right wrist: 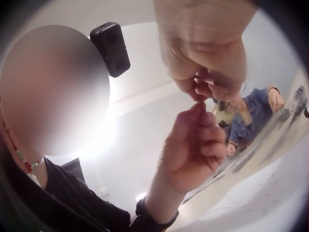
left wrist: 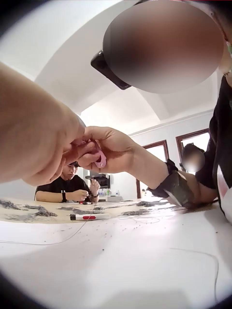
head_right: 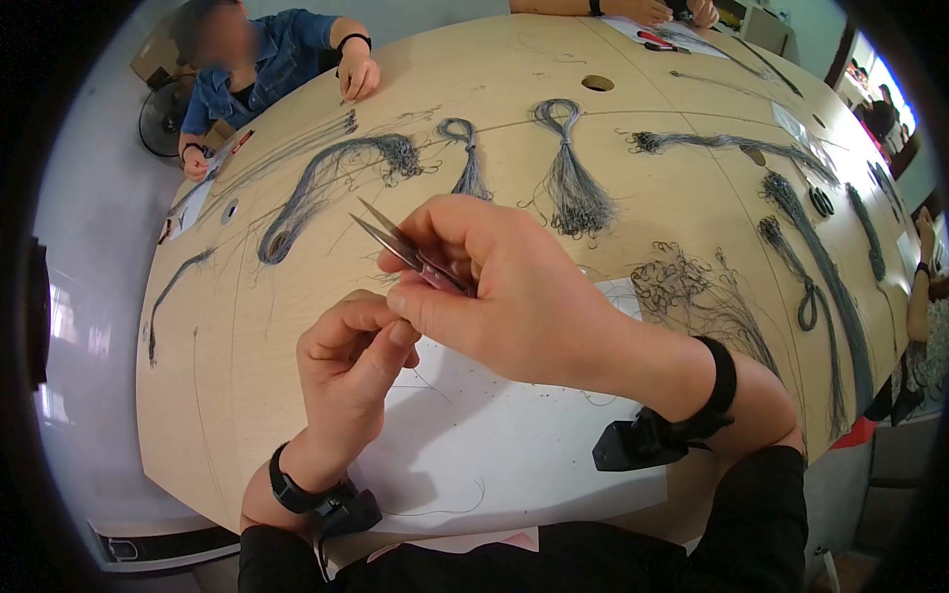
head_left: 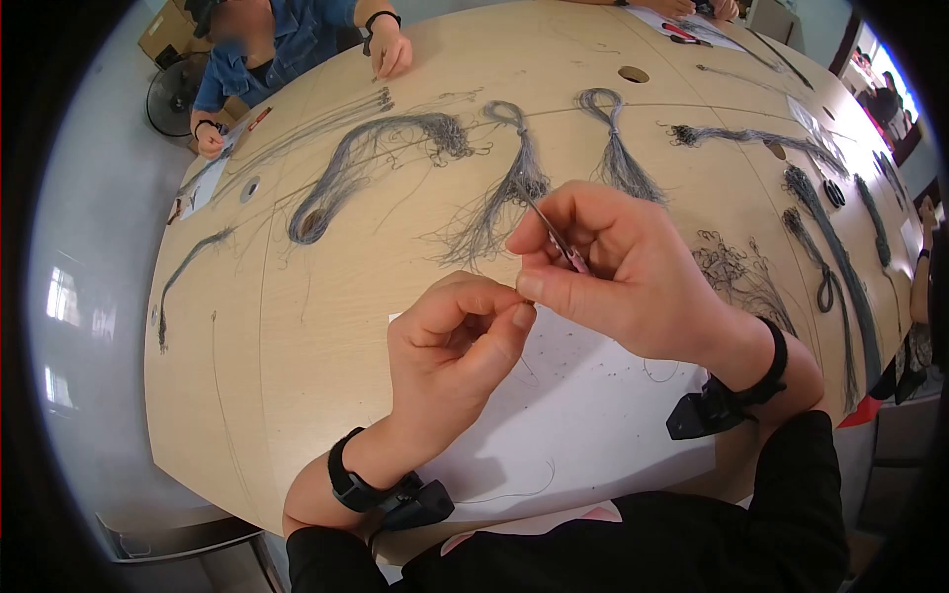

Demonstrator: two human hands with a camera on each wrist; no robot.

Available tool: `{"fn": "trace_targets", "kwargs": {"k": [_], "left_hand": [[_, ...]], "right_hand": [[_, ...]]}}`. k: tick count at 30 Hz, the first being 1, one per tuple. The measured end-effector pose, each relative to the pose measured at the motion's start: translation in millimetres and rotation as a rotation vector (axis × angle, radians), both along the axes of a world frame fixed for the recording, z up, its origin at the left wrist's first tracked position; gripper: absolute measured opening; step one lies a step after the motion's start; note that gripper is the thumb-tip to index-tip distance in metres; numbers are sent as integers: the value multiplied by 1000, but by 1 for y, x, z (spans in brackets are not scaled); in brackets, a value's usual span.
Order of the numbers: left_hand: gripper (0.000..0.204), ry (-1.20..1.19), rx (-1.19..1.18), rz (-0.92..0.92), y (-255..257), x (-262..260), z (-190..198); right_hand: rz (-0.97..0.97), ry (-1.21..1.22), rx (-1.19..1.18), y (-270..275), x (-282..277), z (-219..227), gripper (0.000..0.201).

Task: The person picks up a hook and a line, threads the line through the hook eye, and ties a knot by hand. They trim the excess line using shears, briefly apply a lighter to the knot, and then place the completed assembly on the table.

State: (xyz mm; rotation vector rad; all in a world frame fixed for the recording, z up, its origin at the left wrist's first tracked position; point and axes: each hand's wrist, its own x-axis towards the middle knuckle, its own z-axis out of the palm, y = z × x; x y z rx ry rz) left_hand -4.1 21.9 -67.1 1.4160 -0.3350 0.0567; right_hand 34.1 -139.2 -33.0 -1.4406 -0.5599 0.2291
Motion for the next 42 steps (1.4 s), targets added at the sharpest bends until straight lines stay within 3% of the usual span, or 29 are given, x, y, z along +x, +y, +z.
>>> {"fn": "trace_targets", "kwargs": {"k": [10, 15, 18, 26, 28, 32, 37, 42], "left_hand": [[8, 109, -150, -74, 1, -2, 2], [6, 81, -119, -77, 2, 0, 1], [6, 49, -102, -77, 1, 0, -1], [7, 2, -5, -37, 3, 2, 2], [8, 0, -252, -20, 3, 3, 0], [11, 31, -336, 39, -3, 3, -1], [18, 219, -408, -174, -1, -3, 5], [12, 207, -572, -109, 14, 3, 22]], "right_hand": [[-40, -64, -18, 0, 0, -1, 20], [22, -42, -200, -3, -5, 8, 18], [-35, -174, -117, 2, -4, -4, 22], [-110, -189, -184, 3, -7, 0, 27], [-122, -177, -148, 5, -8, 0, 29], [-98, -165, -272, 9, -12, -6, 33], [-117, -131, -216, 10, -15, -5, 26], [-49, -138, -259, 7, -18, 4, 19]]}}
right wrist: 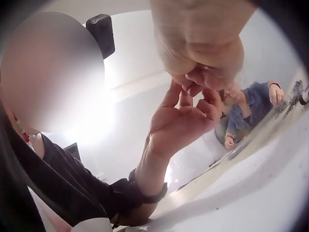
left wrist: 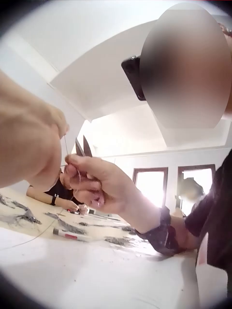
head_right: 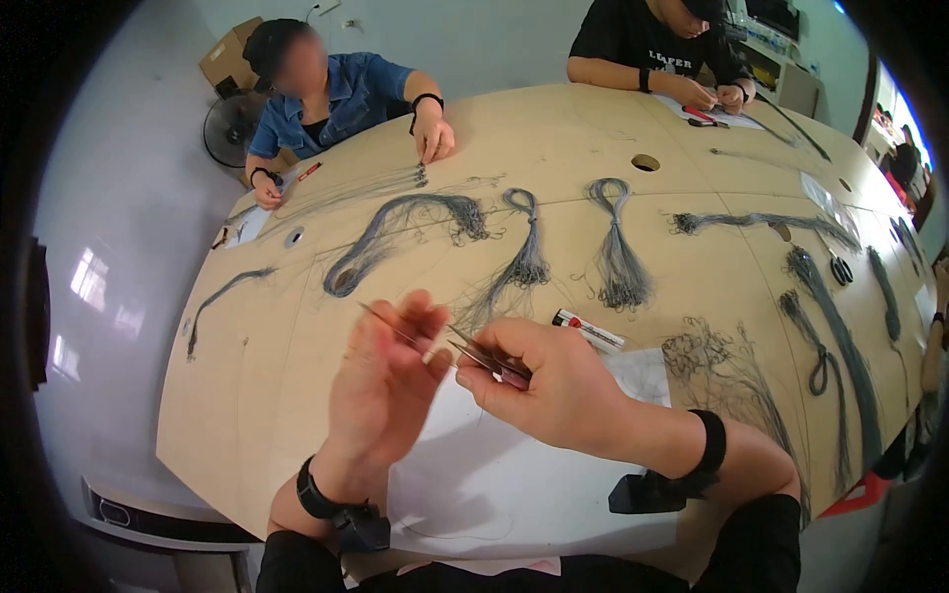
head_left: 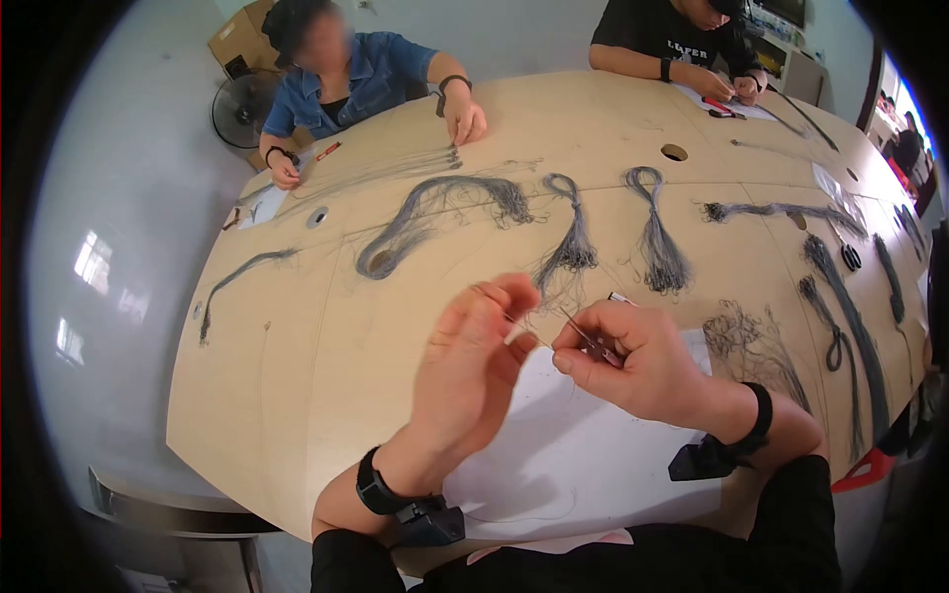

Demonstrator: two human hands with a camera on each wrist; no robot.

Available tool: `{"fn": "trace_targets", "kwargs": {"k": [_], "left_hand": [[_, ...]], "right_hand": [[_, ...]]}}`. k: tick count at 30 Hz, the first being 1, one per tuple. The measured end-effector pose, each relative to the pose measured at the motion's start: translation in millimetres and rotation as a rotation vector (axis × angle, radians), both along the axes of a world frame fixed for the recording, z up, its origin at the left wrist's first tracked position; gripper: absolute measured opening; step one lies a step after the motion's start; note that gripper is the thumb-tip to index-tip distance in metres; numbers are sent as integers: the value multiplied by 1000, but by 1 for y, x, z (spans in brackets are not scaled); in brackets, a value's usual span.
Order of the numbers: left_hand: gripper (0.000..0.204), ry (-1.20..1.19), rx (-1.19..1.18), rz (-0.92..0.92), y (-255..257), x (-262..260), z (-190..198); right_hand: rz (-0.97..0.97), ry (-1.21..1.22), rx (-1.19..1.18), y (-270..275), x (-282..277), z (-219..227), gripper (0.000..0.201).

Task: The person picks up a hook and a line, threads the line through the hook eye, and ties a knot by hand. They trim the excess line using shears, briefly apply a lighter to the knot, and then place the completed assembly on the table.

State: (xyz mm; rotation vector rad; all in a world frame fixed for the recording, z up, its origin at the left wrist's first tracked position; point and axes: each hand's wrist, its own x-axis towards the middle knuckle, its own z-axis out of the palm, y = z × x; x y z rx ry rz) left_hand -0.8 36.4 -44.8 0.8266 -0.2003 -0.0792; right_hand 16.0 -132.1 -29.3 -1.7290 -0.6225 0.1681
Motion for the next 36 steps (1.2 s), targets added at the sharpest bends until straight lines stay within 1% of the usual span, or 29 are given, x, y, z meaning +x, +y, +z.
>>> {"fn": "trace_targets", "kwargs": {"k": [2, 3, 6, 8, 9, 11, 12, 13, 14, 15, 17, 18, 19, 21, 23, 24, 25, 26, 27, 28, 29, 30, 31, 33, 35, 36], "left_hand": [[11, -2, -102, 123, 15, 5, 20], [15, -43, -70, 169, 21, 7, 24], [16, -129, -168, 210, 53, 7, 42], [17, -204, -253, 235, 78, 0, 58], [17, -251, -296, 247, 92, -5, 67], [16, -367, -248, 236, 126, -20, 81], [15, -408, -216, 280, 141, -30, 89], [15, -444, -183, 334, 156, -42, 97], [14, -442, -175, 305, 174, -57, 107], [14, -441, -164, 282, 190, -74, 118], [11, -585, -52, 465, 216, -107, 138], [9, -570, -98, 597, 216, -127, 150], [9, -566, -89, 633, 222, -146, 158], [9, -675, 130, 722, 254, -189, 176], [11, -654, 254, 859, 293, -245, 195], [14, -586, 393, 804, 301, -271, 205], [14, -584, 395, 809, 317, -298, 217], [10, -589, 403, 857, 337, -324, 227], [6, -594, 412, 905, 336, -329, 232], [6, -591, 414, 907, 337, -331, 232], [3, -575, 437, 1095, 338, -333, 233], [6, -555, 460, 1283, 330, -328, 232], [6, -551, 464, 1284, 328, -318, 230], [22, -257, 783, 1341, 333, -279, 213], [31, 58, 954, 1595, 317, -214, 169], [25, 200, 1212, 1341, 337, -197, 151]], "right_hand": [[7, -12, -40, 2, -1, 0, 15], [9, -21, -40, 2, -1, -1, 15], [1, -49, -83, 2, 1, -2, 14], [-23, -142, -109, 1, 3, -3, 15], [-14, -145, -109, 2, 4, -4, 15], [-39, -142, -83, 3, 5, -5, 14], [-16, -138, -87, 3, 6, -4, 14], [-64, -166, -114, 4, 6, -2, 13], [-103, -194, -142, 5, 6, -3, 12], [-57, -187, -148, 6, 7, -6, 12], [-115, -186, -93, 8, 10, -14, 11], [-72, -179, -94, 9, 10, -15, 11], [-75, -156, -105, 10, 8, -13, 11], [-60, -133, -115, 11, 8, -12, 10], [-53, -82, -116, 13, 8, -12, 10], [-44, -82, -116, 15, 8, -11, 10], [-35, -104, -123, 16, 9, -11, 9], [-26, -125, -131, 16, 9, -11, 9], [-23, -122, -132, 16, 10, -10, 9], [-24, -145, -147, 17, 11, -9, 9], [-26, -165, -163, 18, 12, -8, 9], [-24, -160, -162, 20, 12, -6, 9], [-1, -132, -157, 21, 13, -3, 9], [22, -105, -151, 22, 10, 2, 9], [49, -139, -178, 25, 7, 7, 9], [49, -142, -177, 25, 7, 7, 9]]}}
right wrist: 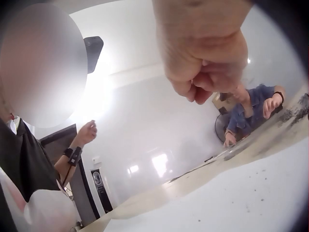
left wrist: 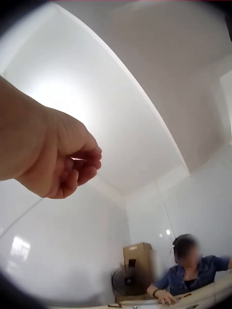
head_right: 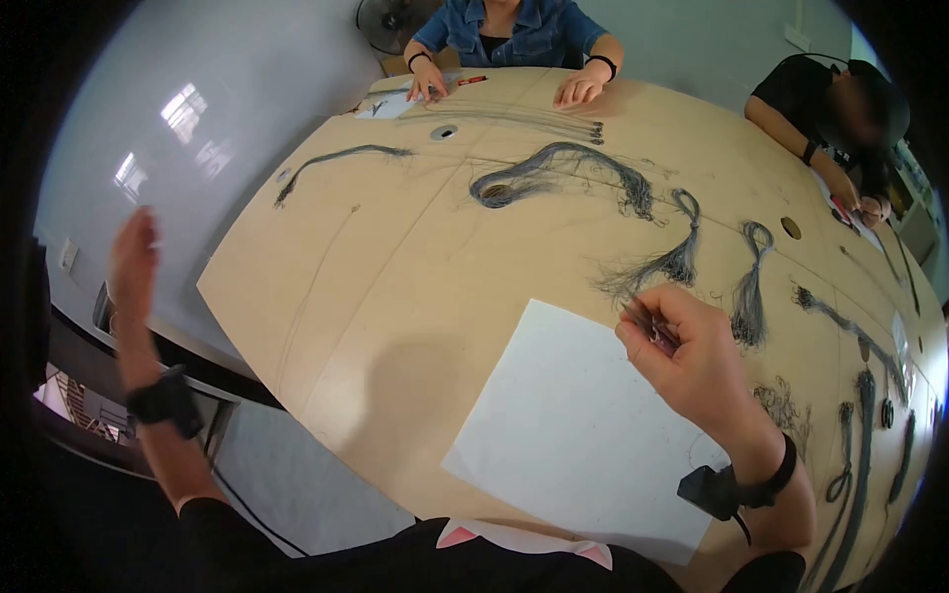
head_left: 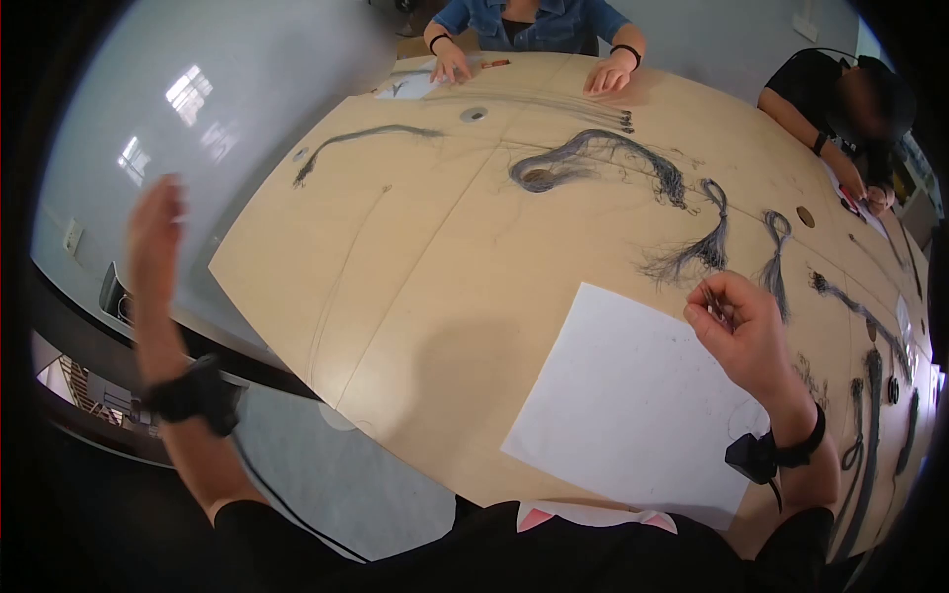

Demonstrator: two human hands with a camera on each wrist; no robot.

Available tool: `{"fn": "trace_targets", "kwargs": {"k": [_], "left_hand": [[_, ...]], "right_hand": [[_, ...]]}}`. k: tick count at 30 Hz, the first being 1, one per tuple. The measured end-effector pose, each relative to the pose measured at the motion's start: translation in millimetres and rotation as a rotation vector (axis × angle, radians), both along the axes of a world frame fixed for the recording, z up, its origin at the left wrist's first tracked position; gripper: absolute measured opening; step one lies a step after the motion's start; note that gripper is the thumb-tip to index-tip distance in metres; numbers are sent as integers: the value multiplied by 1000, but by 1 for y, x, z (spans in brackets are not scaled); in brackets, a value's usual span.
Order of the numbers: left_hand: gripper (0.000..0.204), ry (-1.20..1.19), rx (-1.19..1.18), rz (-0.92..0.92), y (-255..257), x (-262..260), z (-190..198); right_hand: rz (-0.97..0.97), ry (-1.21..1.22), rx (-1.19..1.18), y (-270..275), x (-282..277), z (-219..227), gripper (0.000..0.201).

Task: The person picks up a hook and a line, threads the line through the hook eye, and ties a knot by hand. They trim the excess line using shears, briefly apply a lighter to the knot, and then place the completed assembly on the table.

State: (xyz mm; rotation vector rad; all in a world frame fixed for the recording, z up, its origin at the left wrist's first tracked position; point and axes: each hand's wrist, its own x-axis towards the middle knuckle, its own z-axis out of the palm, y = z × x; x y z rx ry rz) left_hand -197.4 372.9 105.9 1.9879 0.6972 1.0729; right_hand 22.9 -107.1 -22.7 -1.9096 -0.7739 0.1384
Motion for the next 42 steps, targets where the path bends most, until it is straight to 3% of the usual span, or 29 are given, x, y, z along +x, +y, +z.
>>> {"fn": "trace_targets", "kwargs": {"k": [1, 3, 6, 8, 10, 12, 17, 21, 24, 26, 28, 30, 32, 34, 35, 36, 37, 38, 39, 42], "left_hand": [[27, 125, 73, 28, -25, 35, -26], [25, 335, 41, -179, -13, 84, -82], [23, 489, 272, -138, 11, 153, -161], [24, 513, 363, -148, 20, 185, -188], [23, 661, 400, -41, 22, 208, -204], [23, 658, 473, 6, 25, 221, -220], [21, 718, 544, 114, 34, 232, -232], [22, 665, 580, 7, 44, 224, -229], [32, 610, 572, -21, 37, 221, -223], [37, 541, 607, -97, -5, 219, -191], [33, 311, 334, -314, -80, 214, -150], [36, 73, -270, -679, -156, 208, -112], [56, 91, -597, -1223, -216, 208, -96], [63, 152, -860, -1509, -285, 211, -103], [52, 224, -1134, -1625, -317, 215, -110], [53, 283, -1291, -1670, -346, 215, -120], [48, 475, -1107, -1386, -364, 200, -107], [48, 463, -1098, -1385, -364, 200, -108], [46, 417, -1160, -1450, -333, 176, -113], [41, 296, -1341, -1644, -363, 172, -132]], "right_hand": [[20, -23, -24, -1, 0, -1, 10], [39, -45, -44, -1, 0, -3, 10], [63, -82, -133, -3, -1, -3, 10], [67, -67, -211, -6, -2, -3, 11], [63, -87, -220, -11, -2, -7, 11], [59, -96, -227, -16, -1, -14, 11], [27, -15, -277, -27, 1, -24, 12], [-38, 73, -292, -33, 9, -25, 11], [-82, -30, -242, -43, 17, -18, 10], [-150, -18, -86, -45, 23, -4, 10], [-154, 16, 97, -42, 29, 23, 10], [-133, -157, 163, -35, 40, 52, 14], [-35, -64, 235, -20, 44, 86, 11], [154, 141, 620, 17, 53, 105, 15], [362, 223, 664, 32, 52, 123, 18], [571, 308, 699, 44, 47, 140, 21], [585, 296, 694, 57, 40, 149, 21], [626, 312, 739, 68, 33, 155, 20], [666, 330, 781, 79, 28, 160, 18], [639, 417, 878, 108, 24, 167, 18]]}}
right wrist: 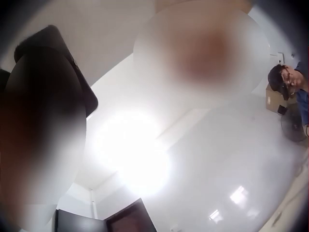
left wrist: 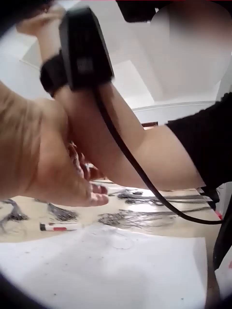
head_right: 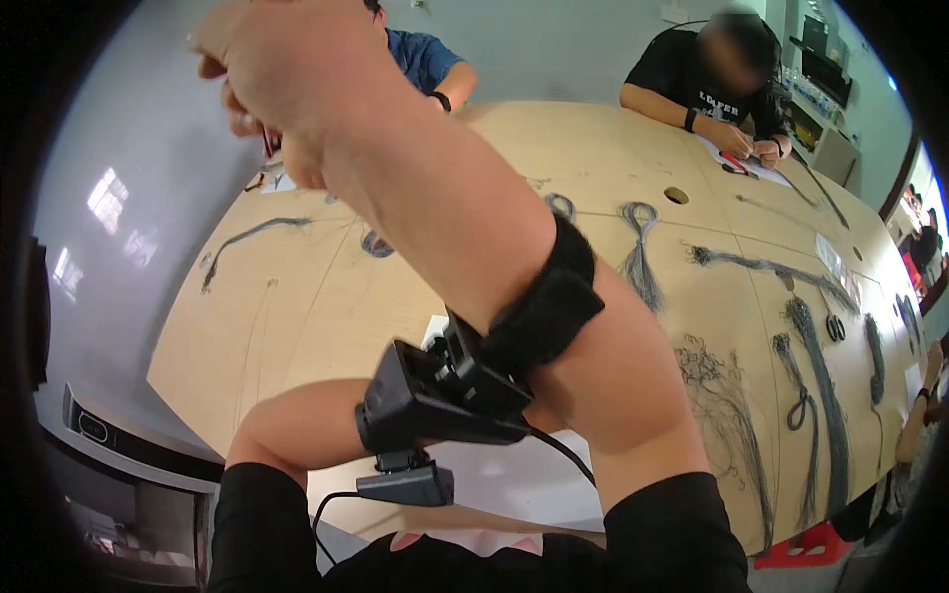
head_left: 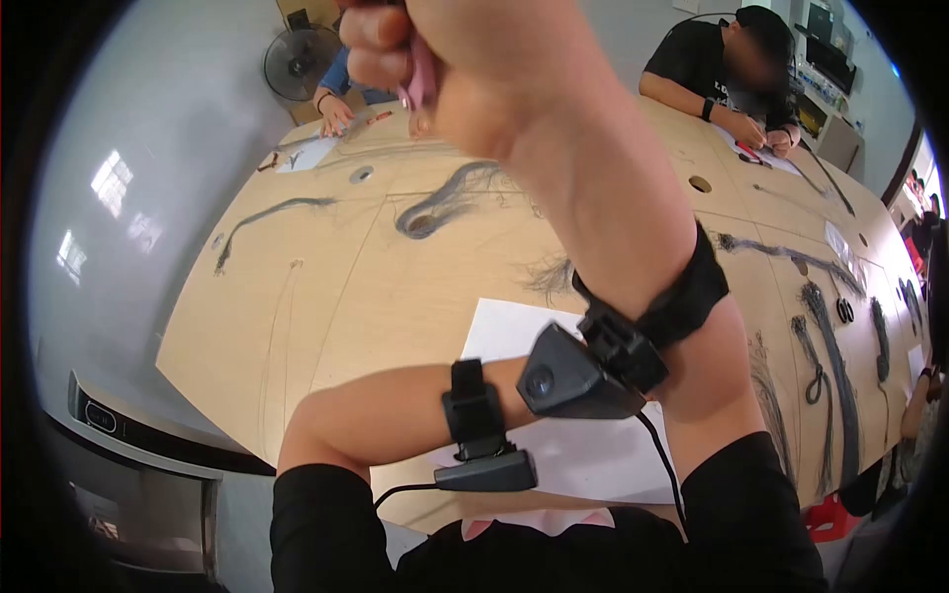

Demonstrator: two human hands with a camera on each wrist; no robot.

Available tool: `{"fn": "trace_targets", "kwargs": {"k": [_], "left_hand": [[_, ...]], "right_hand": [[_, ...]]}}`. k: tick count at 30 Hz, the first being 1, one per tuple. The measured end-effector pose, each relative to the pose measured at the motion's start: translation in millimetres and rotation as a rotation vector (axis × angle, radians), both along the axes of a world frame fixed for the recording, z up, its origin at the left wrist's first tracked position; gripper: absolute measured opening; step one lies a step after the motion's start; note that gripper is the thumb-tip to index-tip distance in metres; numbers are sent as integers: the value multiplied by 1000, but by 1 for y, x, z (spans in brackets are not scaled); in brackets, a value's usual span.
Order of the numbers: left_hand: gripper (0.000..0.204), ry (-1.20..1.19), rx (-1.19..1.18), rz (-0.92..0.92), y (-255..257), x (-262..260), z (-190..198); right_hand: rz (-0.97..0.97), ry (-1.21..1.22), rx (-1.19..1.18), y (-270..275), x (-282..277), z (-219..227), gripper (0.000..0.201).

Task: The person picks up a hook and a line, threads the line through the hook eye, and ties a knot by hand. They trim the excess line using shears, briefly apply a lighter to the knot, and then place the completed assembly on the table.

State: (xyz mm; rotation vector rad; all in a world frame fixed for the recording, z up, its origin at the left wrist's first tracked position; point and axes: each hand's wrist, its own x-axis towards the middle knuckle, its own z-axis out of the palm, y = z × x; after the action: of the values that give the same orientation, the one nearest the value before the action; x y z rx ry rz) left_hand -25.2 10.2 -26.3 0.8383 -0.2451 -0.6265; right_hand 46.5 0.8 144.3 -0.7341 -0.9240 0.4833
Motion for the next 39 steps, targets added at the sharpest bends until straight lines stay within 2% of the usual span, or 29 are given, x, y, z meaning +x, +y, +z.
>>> {"fn": "trace_targets", "kwargs": {"k": [1, 3, 7, 8, 10, 11, 12, 15, 17, 19, 20, 21, 23, 25, 26, 27, 28, 29, 30, 32, 33, 34, 35, 36, 38, 39], "left_hand": [[40, -9, -76, -41, -3, -3, -6], [37, -9, -238, -125, -18, -8, -21], [34, -5, -577, -292, -39, -9, -39], [38, 213, -344, -287, -36, -10, -41], [34, 246, -335, -364, -26, -11, -17], [31, 290, -329, -435, -24, -14, -4], [27, 352, -187, -280, -28, -21, 11], [24, 384, -269, -265, -33, -11, -18], [22, 310, -243, -197, -40, -10, -35], [21, 196, -412, -167, -48, -13, -50], [27, 408, -300, -34, -52, -28, -31], [27, 412, -300, -39, -50, -29, -31], [34, 135, -325, -433, -41, -21, -26], [44, 44, -167, -454, -27, -24, 0], [55, 5, -132, -398, -15, -27, 17], [62, -99, 22, -364, -2, -19, 23], [72, -102, 381, -156, 5, -18, 41], [68, -190, 356, -169, 26, -4, 47], [64, -220, 402, 15, 41, 3, 51], [57, -255, 334, 335, 75, 21, 54], [57, -220, 179, 424, 97, 31, 51], [57, -68, -47, 588, 107, 26, 56], [56, -98, -137, 690, 119, 28, 57], [56, -122, -227, 784, 131, 30, 55], [56, -376, 316, 906, 148, 30, 45], [54, -379, 605, 857, 145, 24, 44]], "right_hand": [[1, -12, 9, -4, -9, 6, 18], [-141, 90, -48, -17, -28, 12, 19], [-24, 51, -125, -25, -13, 13, 20], [-82, -9, -104, -25, -10, 8, 20], [-143, -86, -82, -32, -9, 10, 20], [-146, -1, -109, -38, -12, 13, 21], [-149, 88, -135, -43, -13, 15, 21], [-134, 129, -22, -34, -10, 17, 23], [-179, 136, -53, -35, -29, 27, 23], [-231, 155, -95, -38, -38, 28, 23], [-143, 60, -88, -42, -38, 26, 22], [-55, -29, -79, -45, -39, 24, 21], [-136, -69, -139, -49, -40, 26, 19], [-217, -105, -206, -58, -39, 26, 17], [-207, -120, -275, -66, -37, 25, 14], [-198, -133, -342, -74, -34, 23, 12], [-202, -128, -340, -77, -28, 13, 12], [-556, -398, -403, -78, -18, -5, 16], [-906, -674, -456, -79, -8, -23, 20], [-1144, -995, -592, -94, 17, -50, 26], [-1141, -991, -595, -102, 19, -61, 26], [-1177, -981, -712, -111, 20, -70, 24], [-1216, -966, -834, -118, 21, -79, 22], [-1222, -956, -848, -125, 29, -94, 22], [-1236, -1105, -1055, -147, 42, -123, 19], [-1260, -1086, -1093, -162, 37, -130, 19]]}}
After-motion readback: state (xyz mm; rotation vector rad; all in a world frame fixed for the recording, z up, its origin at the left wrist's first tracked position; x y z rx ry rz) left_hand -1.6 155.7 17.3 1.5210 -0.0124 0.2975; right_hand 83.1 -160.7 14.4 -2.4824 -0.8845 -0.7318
